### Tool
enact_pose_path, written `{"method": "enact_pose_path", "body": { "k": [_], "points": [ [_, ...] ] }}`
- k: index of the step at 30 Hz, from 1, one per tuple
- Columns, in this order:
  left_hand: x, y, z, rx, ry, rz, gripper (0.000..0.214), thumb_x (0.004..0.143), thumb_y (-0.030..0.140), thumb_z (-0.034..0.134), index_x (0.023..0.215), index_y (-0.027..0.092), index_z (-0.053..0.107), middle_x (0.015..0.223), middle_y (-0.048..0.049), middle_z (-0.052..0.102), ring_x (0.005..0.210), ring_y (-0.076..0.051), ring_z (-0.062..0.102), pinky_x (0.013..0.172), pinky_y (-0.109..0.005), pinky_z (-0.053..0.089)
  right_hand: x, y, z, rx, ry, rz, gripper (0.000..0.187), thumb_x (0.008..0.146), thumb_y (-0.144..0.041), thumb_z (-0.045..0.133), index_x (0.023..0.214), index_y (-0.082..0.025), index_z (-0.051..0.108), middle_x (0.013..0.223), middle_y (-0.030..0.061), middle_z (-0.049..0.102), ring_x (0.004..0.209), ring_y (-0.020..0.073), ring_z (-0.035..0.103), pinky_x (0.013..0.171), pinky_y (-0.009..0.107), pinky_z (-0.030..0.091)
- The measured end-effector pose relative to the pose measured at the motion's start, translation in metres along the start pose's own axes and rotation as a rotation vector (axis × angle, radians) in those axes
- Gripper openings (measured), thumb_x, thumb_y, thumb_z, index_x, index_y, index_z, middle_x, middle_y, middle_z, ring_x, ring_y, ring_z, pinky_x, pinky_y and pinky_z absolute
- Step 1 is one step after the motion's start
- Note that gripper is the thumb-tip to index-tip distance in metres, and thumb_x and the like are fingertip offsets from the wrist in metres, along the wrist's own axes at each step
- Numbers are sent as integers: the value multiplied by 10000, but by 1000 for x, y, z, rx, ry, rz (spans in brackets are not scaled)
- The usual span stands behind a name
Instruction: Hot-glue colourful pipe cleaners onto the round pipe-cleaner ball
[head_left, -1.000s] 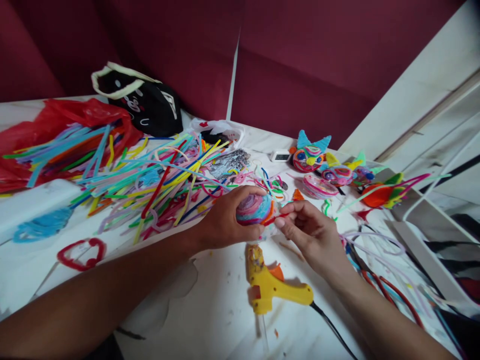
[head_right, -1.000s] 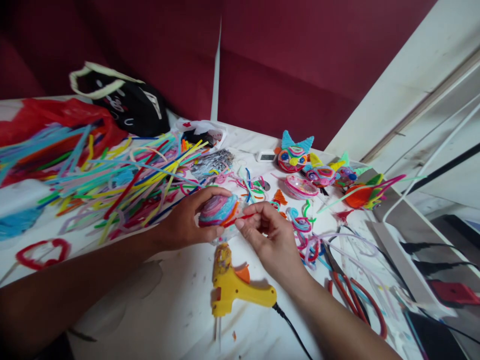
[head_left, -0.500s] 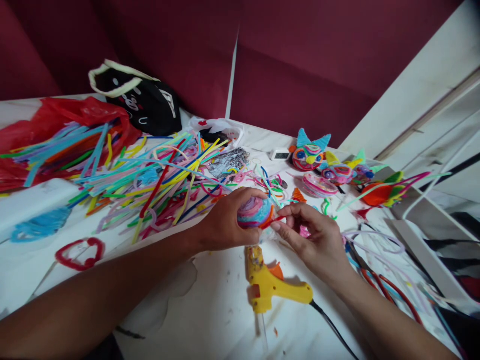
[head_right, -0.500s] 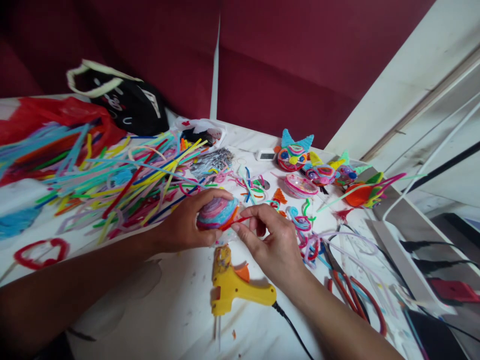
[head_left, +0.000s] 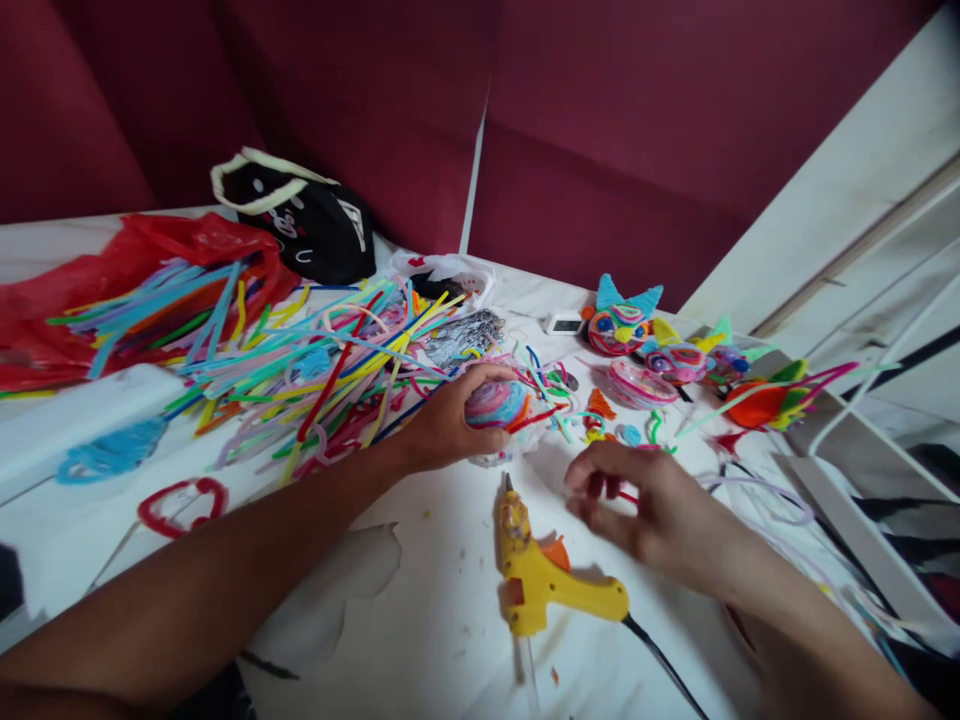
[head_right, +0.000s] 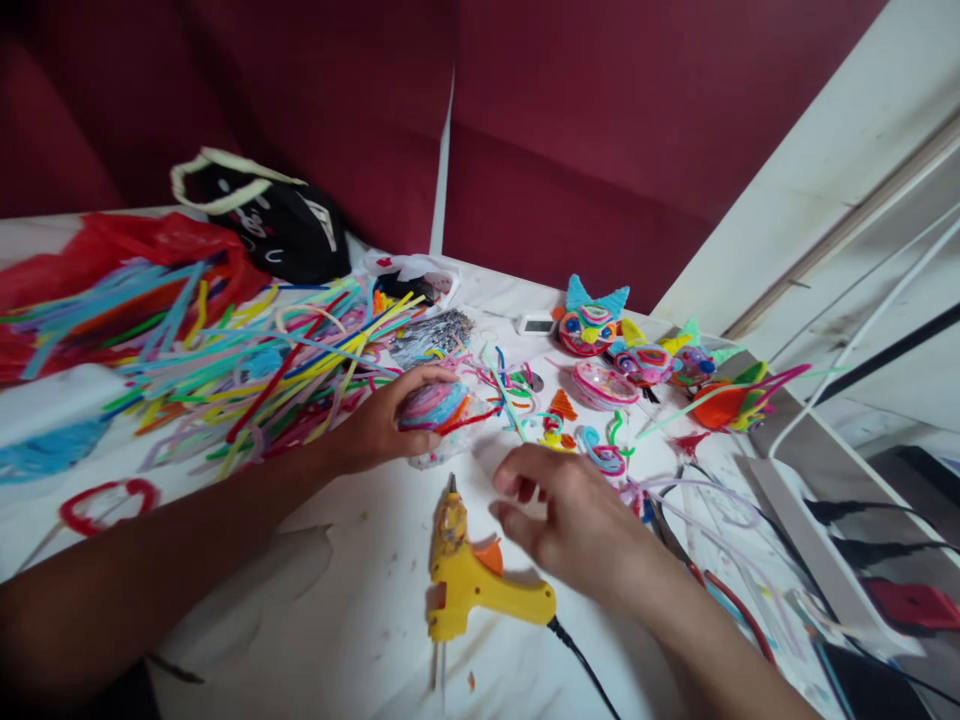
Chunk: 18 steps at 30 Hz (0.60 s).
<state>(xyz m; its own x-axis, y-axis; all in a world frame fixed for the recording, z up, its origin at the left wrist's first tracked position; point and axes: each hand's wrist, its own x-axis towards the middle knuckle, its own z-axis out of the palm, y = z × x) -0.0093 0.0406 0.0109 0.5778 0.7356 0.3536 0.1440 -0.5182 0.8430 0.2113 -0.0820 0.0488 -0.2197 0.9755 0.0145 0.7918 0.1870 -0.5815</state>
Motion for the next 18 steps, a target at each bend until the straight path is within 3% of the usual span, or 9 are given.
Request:
{"method": "enact_pose_path", "body": {
  "k": [3, 7, 13, 18],
  "points": [
    [3, -9, -3, -33, 31, -5, 589, 642, 298, 694, 1195, 180, 527, 1327, -100, 548, 1302, -307, 475, 1108, -416, 363, -21, -5, 4, -175, -184, -96, 243, 791, -218, 613, 1028, -245, 660, 1027, 24, 688, 917, 179, 654, 831, 325, 513],
    [3, -14, -2, -62, 35, -23, 604, 654, 316, 706, 1214, 192, 519, 1330, -96, 553, 1298, -303, 480, 1108, -432, 362, -45, -7, 19, -372, -155, -282, 496, 751, -189, 582, 1244, -147, 617, 1234, 141, 653, 1164, 282, 606, 946, 404, 527],
    [3, -12, 0, -43, 50, 19, 600, 639, 283, 709, 1198, 162, 528, 1320, -112, 559, 1293, -306, 484, 1109, -415, 365, -47, -7, 47, -525, -254, -144, 567, 765, -141, 505, 1326, -142, 588, 1324, 142, 604, 1176, 324, 590, 1017, 476, 491],
    [2, -11, 1, -17, 49, 18, 597, 638, 277, 707, 1197, 171, 528, 1325, -107, 554, 1293, -310, 485, 1104, -419, 372, -47, 3, 65, -547, -221, -139, 609, 790, -222, 505, 1388, -102, 514, 1381, 173, 546, 1225, 375, 526, 1052, 552, 432]
  ]
}}
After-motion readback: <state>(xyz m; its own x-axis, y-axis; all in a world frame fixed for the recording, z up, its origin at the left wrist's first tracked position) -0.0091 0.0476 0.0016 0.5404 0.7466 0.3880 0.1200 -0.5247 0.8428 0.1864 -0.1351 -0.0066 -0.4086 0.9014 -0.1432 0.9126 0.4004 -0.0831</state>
